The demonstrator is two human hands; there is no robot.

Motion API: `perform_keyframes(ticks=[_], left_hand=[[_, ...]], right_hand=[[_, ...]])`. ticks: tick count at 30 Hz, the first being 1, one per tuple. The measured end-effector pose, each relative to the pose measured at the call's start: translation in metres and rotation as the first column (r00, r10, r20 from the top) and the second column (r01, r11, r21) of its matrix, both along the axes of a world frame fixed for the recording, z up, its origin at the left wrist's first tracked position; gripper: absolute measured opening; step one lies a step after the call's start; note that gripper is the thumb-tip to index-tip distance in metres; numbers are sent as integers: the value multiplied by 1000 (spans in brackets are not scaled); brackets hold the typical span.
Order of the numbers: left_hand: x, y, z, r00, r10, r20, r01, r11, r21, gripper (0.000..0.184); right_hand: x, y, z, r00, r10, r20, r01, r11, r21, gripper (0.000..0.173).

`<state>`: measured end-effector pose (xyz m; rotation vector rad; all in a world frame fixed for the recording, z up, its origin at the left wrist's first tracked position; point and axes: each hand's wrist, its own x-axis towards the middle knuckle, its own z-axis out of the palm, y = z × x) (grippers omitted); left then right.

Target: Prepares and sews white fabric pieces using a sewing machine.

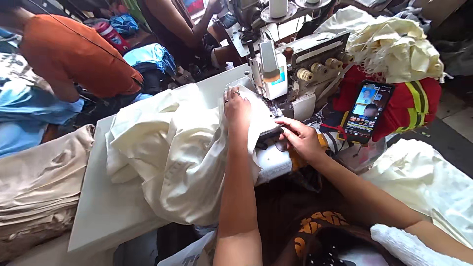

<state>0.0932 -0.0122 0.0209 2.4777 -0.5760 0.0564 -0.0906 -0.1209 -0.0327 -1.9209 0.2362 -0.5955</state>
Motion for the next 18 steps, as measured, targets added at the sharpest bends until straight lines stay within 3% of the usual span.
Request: perform_keyframes(ticks=[3, 5, 8, 12, 13, 15, 16, 18], left_hand=[[7, 14, 3, 989, 134, -63, -137, 989, -50, 45], [2, 34, -1, 979, 190, 73, -170, 960, -223, 43], [-23, 67, -2, 924, 257, 283, -123, 901, -416, 41], [-79, 95, 0, 799, 335, 500, 58, 784, -618, 37], [-91, 103, -2, 778, 304, 550, 121, 787, -605, 35], [-102, 125, -5, 755, 226, 616, 146, 858, -493, 29], [-101, 139, -5, 765, 205, 611, 75, 913, -401, 30], [-88, 167, -6, 837, 265, 479, -177, 959, -223, 44]], right_hand=[[1, 2, 7, 999, 4, -46, -8, 994, -105, 31], [3, 6, 20, 998, 10, -59, -19, 987, -160, 28], [15, 15, 42, 999, 38, 25, -33, 979, -201, 27], [41, 25, 60, 971, 239, -19, -239, 963, -123, 53], [43, 27, 59, 952, 304, -37, -307, 947, -97, 52], [40, 26, 53, 920, 386, -64, -391, 913, -119, 31], [34, 22, 50, 914, 390, -112, -404, 899, -167, 22], [18, 5, 39, 935, 311, -170, -351, 879, -323, 26]])
